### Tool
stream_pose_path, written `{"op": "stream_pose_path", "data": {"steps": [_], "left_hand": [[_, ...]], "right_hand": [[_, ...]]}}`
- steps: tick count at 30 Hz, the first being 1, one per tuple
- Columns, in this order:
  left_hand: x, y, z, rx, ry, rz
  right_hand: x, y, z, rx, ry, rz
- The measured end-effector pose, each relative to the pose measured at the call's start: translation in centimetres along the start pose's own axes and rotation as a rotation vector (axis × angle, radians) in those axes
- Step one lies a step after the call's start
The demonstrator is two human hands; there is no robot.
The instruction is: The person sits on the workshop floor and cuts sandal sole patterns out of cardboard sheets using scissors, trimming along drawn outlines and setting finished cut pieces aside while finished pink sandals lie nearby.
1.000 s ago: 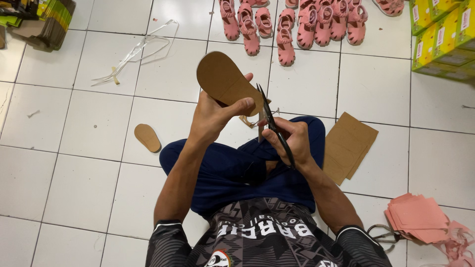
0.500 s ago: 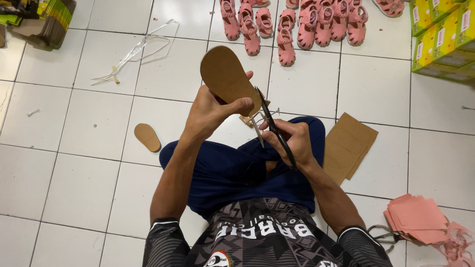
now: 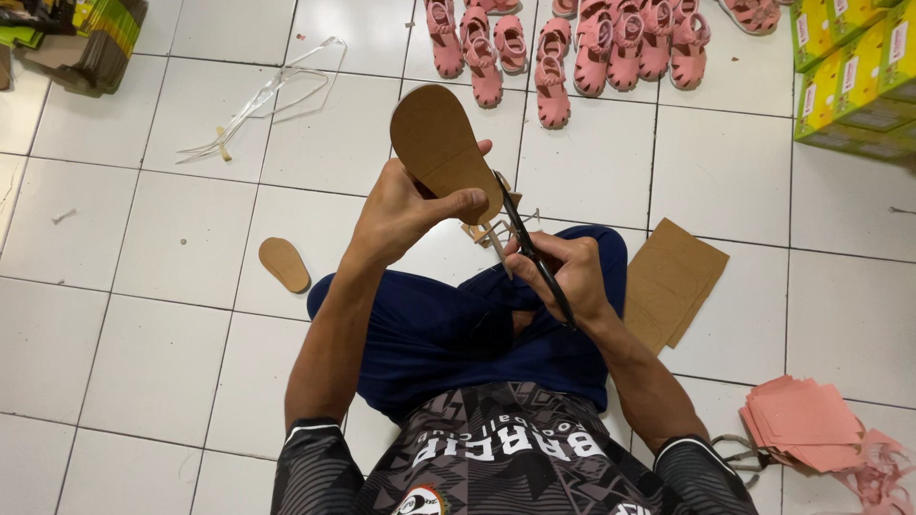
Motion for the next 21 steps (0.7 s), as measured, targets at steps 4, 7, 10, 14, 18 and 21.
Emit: {"op": "stream_pose_path", "data": {"steps": [4, 7, 10, 14, 18, 21], "left_hand": [[0.1, 0.0, 0.0, -0.023, -0.012, -0.003], [0.2, 0.0, 0.0, -0.023, -0.012, -0.006], [0.2, -0.3, -0.1, -0.001, -0.009, -0.037], [0.3, -0.3, -0.2, -0.052, -0.036, -0.012], [0.4, -1.0, -0.4, -0.002, -0.011, -0.029], [0.0, -2.0, -0.8, -0.014, 0.052, -0.089]], "right_hand": [[0.0, 0.0, -0.1, -0.008, -0.001, 0.008], [0.0, -0.2, -0.1, -0.019, -0.001, -0.008], [0.1, -0.2, -0.1, -0.030, -0.005, 0.001], [-0.2, 0.2, 0.0, -0.041, -0.017, 0.027], [-0.2, 1.3, -0.2, -0.086, -0.010, 0.070], [0.0, 1.7, -0.9, -0.071, 0.070, 0.063]]}}
Point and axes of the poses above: each hand's wrist, its own x-axis towards the middle knuckle, its own z-axis out of the palm, y = z × x, the point moved 8 cm from there along x, towards the middle knuckle, and after that the axes turned 5 degrees about -z, right-handed, at the moved point
